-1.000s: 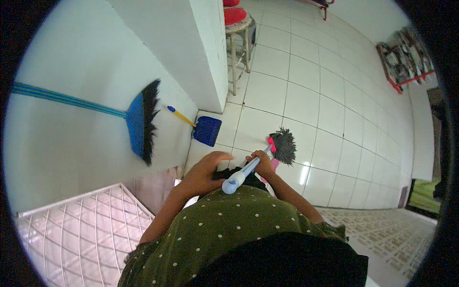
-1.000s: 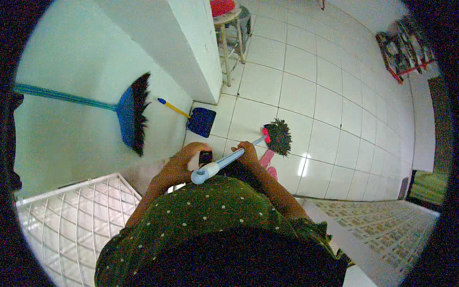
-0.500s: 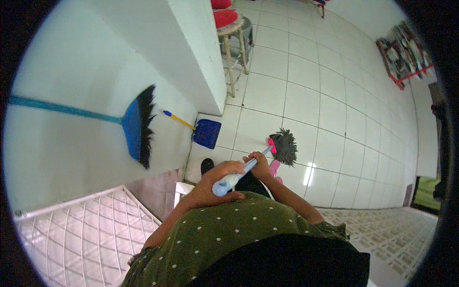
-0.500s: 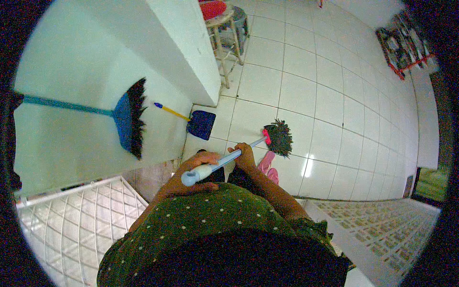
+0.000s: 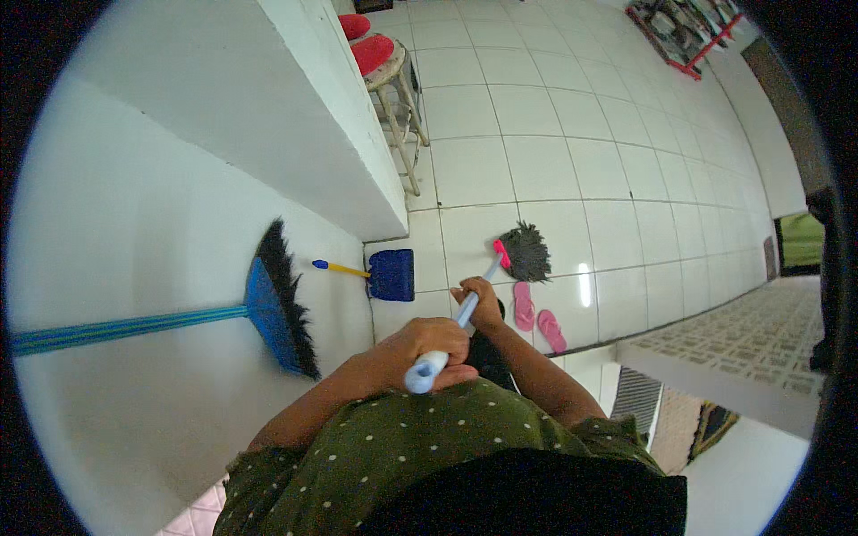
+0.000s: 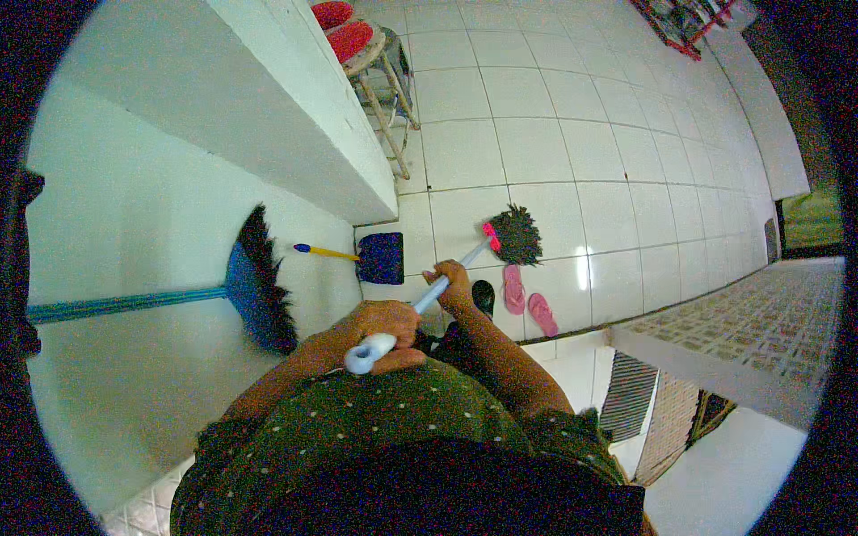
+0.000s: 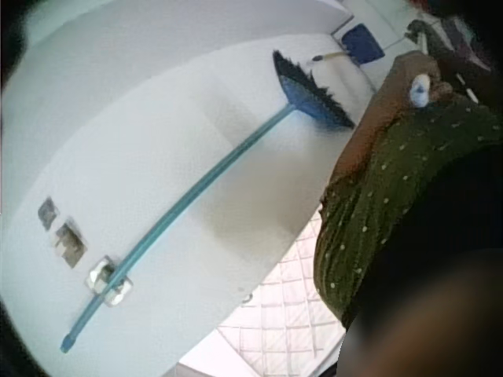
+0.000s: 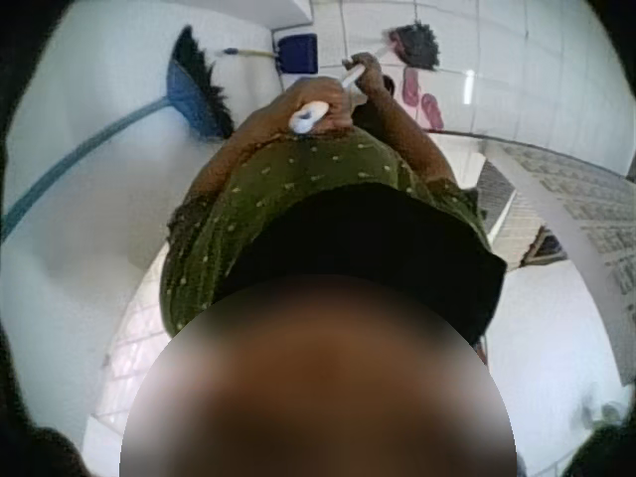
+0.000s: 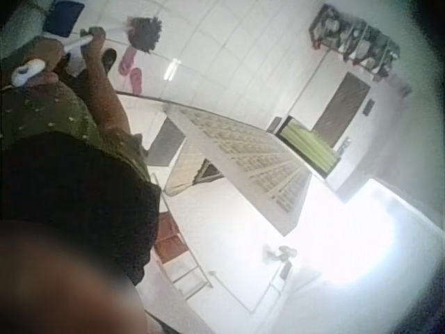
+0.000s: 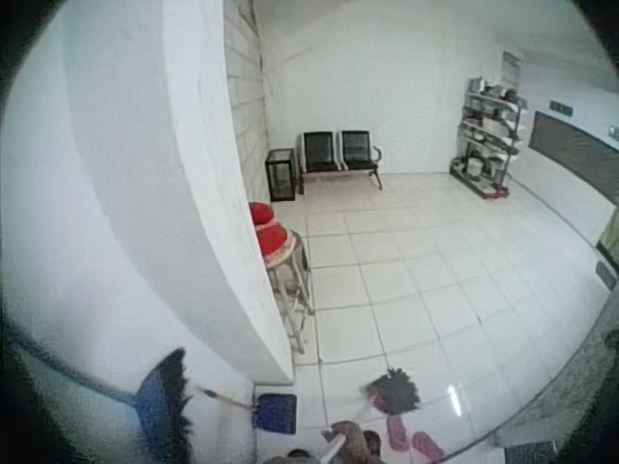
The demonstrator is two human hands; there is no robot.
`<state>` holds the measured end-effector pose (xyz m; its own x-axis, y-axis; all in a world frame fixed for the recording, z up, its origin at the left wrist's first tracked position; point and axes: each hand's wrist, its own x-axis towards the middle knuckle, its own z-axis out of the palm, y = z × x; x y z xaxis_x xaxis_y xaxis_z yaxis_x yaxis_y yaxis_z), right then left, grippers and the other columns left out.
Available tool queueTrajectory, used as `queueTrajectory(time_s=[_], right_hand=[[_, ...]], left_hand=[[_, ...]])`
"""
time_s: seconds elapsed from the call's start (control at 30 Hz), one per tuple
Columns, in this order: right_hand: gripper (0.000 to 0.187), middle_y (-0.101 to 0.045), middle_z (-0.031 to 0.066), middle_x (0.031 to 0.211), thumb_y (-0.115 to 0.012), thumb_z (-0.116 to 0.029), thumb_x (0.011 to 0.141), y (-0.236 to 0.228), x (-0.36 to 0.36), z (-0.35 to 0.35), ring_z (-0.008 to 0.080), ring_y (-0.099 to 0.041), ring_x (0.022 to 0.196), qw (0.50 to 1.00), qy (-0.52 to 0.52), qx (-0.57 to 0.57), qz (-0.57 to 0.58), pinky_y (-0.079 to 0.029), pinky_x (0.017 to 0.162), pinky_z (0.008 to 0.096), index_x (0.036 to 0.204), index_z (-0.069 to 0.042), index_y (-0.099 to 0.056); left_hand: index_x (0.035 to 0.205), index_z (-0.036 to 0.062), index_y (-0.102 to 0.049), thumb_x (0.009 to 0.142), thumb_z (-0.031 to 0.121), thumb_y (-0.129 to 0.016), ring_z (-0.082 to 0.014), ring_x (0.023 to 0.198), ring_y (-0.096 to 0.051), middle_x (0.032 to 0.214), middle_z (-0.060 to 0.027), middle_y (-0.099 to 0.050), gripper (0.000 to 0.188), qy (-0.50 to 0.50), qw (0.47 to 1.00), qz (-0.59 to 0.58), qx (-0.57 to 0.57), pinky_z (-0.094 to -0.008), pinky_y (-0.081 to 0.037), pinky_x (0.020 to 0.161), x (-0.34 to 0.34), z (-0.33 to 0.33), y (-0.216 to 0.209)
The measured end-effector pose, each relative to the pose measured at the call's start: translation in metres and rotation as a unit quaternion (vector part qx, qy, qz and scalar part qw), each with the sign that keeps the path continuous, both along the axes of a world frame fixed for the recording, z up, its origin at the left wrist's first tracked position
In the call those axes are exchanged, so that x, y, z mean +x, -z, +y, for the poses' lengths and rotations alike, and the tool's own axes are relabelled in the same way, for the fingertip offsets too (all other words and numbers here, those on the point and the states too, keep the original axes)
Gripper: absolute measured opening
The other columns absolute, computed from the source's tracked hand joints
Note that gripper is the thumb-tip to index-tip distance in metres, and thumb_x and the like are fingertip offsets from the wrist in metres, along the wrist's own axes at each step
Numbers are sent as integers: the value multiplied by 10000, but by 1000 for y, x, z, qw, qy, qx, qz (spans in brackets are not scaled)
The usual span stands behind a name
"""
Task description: The person mops the tiled floor with a mop, moving from a tiled entryway into a larger room with furniture. They clean around chairs, a sofa, and a table, then continue toward a staircase area.
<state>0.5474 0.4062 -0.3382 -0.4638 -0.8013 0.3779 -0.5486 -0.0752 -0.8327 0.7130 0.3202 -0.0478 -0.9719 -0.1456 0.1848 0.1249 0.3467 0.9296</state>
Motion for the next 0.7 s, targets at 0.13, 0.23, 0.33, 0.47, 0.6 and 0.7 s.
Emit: queueTrajectory(time_s=[0.13,0.23,0.33,0.47,0.6,0.7], right_hand=[[260,-618,121,766,-822,-155,780,-5,74,-35,316,-618,712,997,-24,68,-32,-494,676,418,837,-21,-607],[271,-626,126,800,-817,-188,793,-13,101,-55,320,-625,762,991,-63,102,-64,-494,706,424,853,-24,-610],[276,-631,137,823,-812,-205,800,-20,109,-68,326,-628,805,979,-81,147,-115,-490,723,423,855,-24,-611],[301,-629,149,805,-801,-250,809,-30,106,-72,326,-629,785,981,-77,148,-103,-484,710,417,812,-20,-607],[335,-595,158,708,-807,-266,778,-40,103,-58,333,-607,729,977,-79,169,-100,-461,674,424,703,-27,-585],[350,-582,159,693,-804,-281,741,-41,103,-34,361,-580,704,983,-67,146,-86,-455,673,445,672,-33,-568]], left_hand=[[703,102,-521,792,211,-814,-308,712,-614,727,-100,-581,325,-5,997,-45,-70,-425,-518,665,58,-27,-16],[668,68,-474,789,146,-804,-270,639,-521,683,-79,-513,360,-34,998,-58,8,-384,-428,622,76,-36,-36],[736,79,-522,750,212,-846,-243,666,-567,715,-56,-556,351,-13,999,-34,-21,-364,-446,626,76,-50,-49],[797,87,-556,773,232,-844,-168,588,-571,666,-20,-559,324,-1,1000,-19,19,-312,-434,547,74,-51,-53],[805,90,-598,771,222,-842,-169,586,-609,692,-30,-605,279,5,998,-58,38,-313,-459,542,72,-36,-50],[821,87,-606,788,227,-832,-155,556,-598,666,-20,-589,268,49,998,-24,34,-303,-440,510,64,-21,-48]])
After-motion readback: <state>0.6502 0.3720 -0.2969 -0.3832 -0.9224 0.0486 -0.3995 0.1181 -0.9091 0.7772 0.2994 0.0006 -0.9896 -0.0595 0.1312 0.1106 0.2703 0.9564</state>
